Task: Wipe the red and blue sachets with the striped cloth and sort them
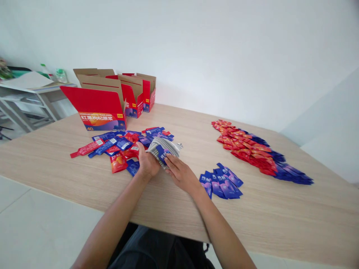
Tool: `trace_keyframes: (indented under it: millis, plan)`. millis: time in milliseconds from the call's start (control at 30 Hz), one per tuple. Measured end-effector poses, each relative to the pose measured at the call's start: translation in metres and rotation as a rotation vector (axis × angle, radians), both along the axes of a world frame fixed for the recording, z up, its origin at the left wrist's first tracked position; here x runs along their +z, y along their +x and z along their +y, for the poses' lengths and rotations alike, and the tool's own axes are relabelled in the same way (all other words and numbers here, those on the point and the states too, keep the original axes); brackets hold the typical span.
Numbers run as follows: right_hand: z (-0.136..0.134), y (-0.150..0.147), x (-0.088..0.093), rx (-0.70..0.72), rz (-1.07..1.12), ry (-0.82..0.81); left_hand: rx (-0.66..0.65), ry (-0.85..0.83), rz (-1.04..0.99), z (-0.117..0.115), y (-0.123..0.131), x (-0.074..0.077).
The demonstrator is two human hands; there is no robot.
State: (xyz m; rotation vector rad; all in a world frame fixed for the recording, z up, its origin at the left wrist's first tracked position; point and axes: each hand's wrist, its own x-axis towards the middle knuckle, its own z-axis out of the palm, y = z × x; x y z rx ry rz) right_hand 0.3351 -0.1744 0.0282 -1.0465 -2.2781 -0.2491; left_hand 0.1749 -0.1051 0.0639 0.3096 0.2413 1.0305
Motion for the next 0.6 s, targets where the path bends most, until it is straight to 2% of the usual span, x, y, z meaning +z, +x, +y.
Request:
trace_keyframes:
  millis: [133,333,467,600]
  plan:
    - [0.003,-0.001,-0.005,-0.062,-0.001,0.029,-0.060,0.044,0.105,-0.011,0.011,-0.012]
    - [0.002,0.007,-0.008,-0.109,0.208,0.016,-0.244,0.278,0.293,-0.039,0.038,-0.042]
    - [0.000,0.009,-0.006,-0.062,0.356,-0.067,-0.187,0.264,0.393,-0.040,0.043,-0.050]
    - [0.003,0.010,-0.005,-0.008,0.555,-0.157,-0.067,0.198,0.460,-0.031,0.044,-0.046]
